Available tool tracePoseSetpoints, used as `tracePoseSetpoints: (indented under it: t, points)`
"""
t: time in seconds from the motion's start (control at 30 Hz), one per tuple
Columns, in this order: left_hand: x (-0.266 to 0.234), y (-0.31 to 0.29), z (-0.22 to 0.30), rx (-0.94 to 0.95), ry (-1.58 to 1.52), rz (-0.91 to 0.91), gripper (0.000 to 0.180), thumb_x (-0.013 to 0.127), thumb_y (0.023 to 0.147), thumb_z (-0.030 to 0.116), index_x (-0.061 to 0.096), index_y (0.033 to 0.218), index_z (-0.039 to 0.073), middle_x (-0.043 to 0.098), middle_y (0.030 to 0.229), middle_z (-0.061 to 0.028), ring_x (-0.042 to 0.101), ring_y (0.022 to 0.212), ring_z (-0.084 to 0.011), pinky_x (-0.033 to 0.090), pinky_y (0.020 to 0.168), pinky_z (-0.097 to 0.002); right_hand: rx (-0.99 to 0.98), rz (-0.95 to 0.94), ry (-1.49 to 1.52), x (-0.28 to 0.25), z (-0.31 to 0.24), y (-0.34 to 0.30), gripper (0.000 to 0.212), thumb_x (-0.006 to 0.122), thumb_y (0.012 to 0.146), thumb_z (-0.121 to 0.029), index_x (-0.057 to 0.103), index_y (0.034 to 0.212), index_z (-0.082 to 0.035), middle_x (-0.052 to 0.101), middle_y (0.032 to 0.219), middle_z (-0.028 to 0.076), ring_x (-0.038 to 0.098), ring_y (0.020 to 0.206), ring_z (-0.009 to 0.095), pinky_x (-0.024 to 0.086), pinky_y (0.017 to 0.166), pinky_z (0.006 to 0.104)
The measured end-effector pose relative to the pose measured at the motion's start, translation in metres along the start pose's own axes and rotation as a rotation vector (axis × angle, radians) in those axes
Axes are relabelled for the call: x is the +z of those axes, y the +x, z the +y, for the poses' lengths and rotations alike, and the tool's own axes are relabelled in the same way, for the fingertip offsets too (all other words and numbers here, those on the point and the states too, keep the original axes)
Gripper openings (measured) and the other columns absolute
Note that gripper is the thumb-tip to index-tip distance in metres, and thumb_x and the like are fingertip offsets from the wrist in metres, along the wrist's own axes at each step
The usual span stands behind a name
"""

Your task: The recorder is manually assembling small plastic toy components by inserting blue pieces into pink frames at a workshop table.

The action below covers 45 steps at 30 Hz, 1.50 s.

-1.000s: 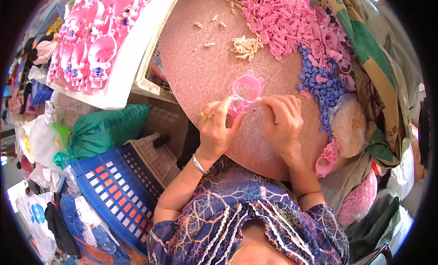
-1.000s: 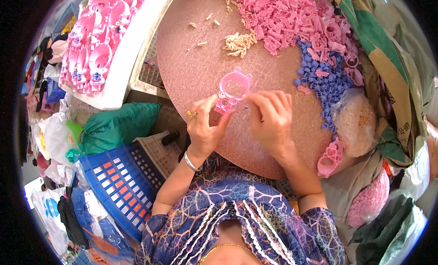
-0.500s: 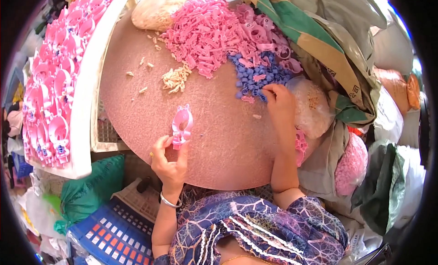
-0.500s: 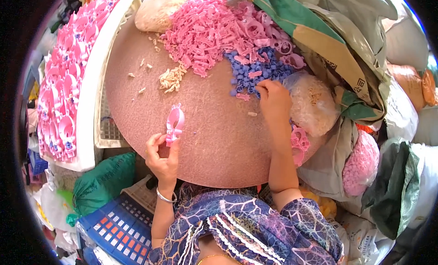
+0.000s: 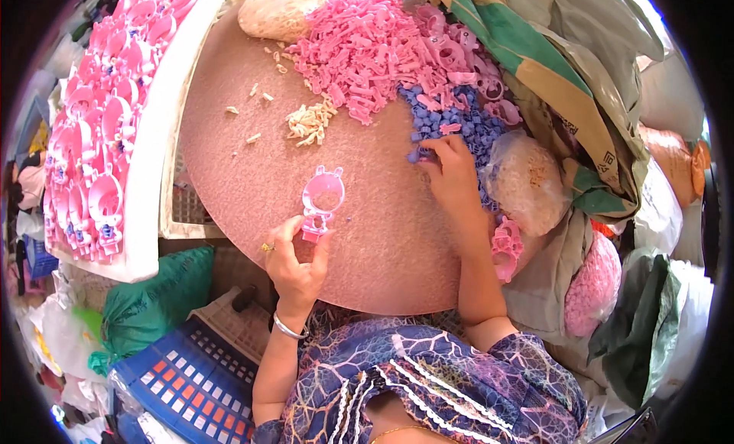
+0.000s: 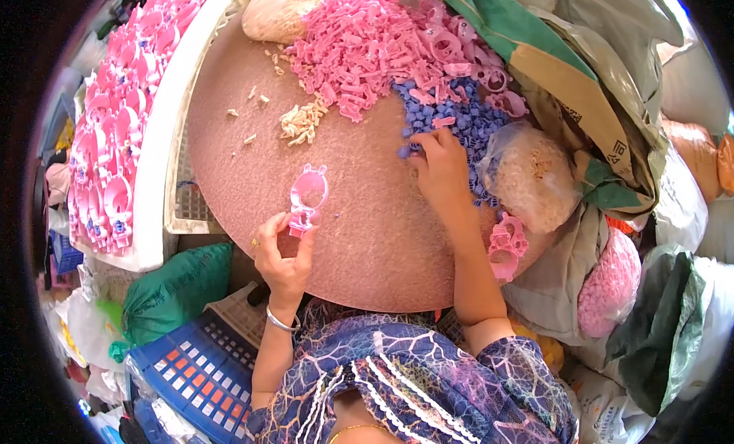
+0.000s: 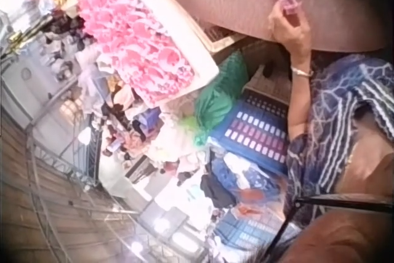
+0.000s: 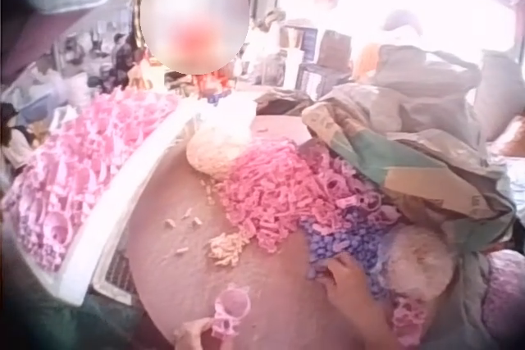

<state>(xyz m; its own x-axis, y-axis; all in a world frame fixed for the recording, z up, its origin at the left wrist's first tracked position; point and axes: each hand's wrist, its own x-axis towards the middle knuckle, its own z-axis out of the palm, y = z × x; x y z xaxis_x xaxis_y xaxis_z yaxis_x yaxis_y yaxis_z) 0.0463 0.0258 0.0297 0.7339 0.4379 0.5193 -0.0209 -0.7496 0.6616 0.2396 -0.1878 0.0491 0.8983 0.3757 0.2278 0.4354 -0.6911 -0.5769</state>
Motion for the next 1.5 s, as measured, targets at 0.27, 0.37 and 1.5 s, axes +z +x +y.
tracePoseSetpoints:
  t: [0.27,0.37,1.5]
  points:
    - [0.003,0.0,-0.001,0.014,0.006,0.03,0.048,0.089,0.074,0.016,0.062,0.113,0.003,0.068,0.099,-0.013,0.069,0.088,-0.0275,0.055,0.078,-0.0368,-0.226,0.107,-0.107,0.011,-0.026,-0.004,0.021,0.073,0.079,-0.003,0.069,0.1,-0.003,0.06,0.103,0.015,0.057,0.096,0.036,0.047,0.082,0.0428]
    - [0.003,0.0,0.001,-0.02,-0.039,0.021,0.051,0.088,0.074,0.013,0.061,0.115,0.003,0.068,0.101,-0.0134,0.069,0.088,-0.0268,0.056,0.076,-0.0355,0.071,-0.081,0.395,0.005,-0.062,-0.017,0.016,0.068,0.088,0.002,0.067,0.103,-0.003,0.065,0.101,0.007,0.063,0.088,0.022,0.051,0.076,0.0336]
    - [0.003,0.002,0.002,0.262,0.001,0.039,0.06,0.085,0.074,0.004,0.055,0.125,-0.001,0.067,0.109,-0.0132,0.067,0.095,-0.0292,0.055,0.08,-0.0373,-0.505,0.084,0.072,0.042,-0.1,-0.048,0.022,0.085,0.069,-0.021,0.072,0.086,-0.015,0.069,0.108,0.0,0.058,0.112,0.025,0.033,0.098,0.041]
